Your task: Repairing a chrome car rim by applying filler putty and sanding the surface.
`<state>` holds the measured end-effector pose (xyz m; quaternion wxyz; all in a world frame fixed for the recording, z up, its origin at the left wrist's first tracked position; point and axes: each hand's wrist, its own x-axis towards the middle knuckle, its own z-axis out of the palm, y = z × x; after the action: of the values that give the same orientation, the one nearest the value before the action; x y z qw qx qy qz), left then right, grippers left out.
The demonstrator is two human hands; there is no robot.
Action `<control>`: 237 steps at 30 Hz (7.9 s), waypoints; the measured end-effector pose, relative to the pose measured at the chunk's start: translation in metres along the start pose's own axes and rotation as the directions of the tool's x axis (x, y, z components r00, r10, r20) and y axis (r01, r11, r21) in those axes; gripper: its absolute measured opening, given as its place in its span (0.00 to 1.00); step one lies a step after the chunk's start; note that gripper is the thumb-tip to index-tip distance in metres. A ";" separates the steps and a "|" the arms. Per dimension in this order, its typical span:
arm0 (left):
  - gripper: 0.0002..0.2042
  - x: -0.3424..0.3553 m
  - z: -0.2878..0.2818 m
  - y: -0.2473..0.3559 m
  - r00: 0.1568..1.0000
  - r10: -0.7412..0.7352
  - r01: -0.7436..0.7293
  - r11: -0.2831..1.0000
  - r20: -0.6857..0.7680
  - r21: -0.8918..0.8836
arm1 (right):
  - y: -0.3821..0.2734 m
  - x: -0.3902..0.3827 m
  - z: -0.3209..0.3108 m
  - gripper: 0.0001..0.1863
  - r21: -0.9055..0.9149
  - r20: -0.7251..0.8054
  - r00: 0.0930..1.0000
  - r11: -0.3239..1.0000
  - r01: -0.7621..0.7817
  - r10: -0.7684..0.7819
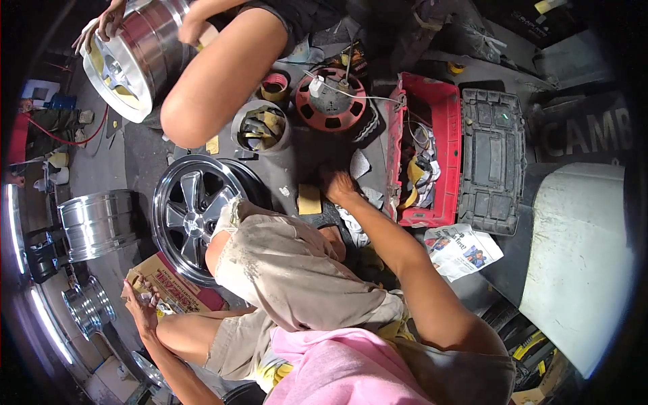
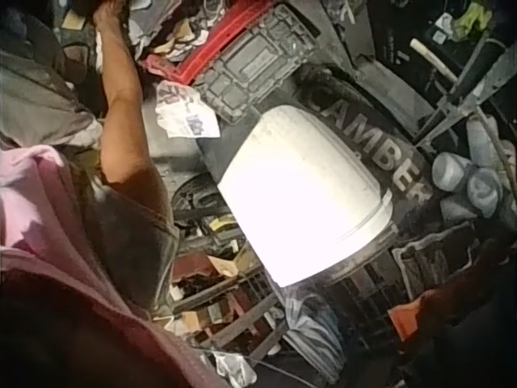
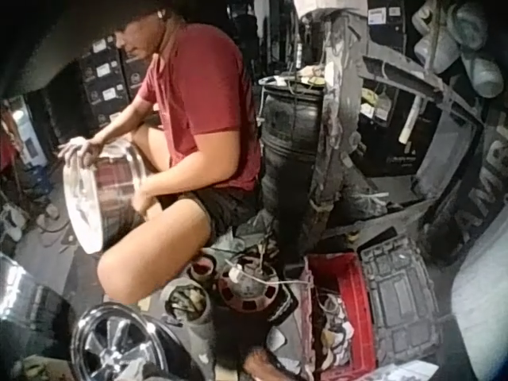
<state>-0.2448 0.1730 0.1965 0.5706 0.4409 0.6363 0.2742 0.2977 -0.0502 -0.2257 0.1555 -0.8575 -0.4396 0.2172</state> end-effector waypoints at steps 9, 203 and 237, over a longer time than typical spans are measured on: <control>0.28 -0.043 0.004 0.032 0.995 0.053 -0.038 0.983 -0.085 0.179 | -0.093 0.069 -0.074 0.15 0.648 -0.249 0.968 0.749 0.140 0.034; 0.21 -0.070 0.109 0.136 0.101 0.992 -0.902 0.062 0.070 0.427 | -0.476 -0.110 -0.355 0.05 0.578 -0.508 0.545 0.206 0.790 -0.667; 0.12 0.113 0.487 -0.221 0.803 -0.235 0.133 0.967 0.548 0.219 | -0.275 -0.064 -0.454 0.11 0.896 -0.442 0.895 0.031 0.444 -0.058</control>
<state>0.1767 0.0944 -0.1432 0.7184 0.4856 0.4977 0.0179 0.3064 0.0183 0.3047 0.7882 -0.4513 -0.2939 0.2980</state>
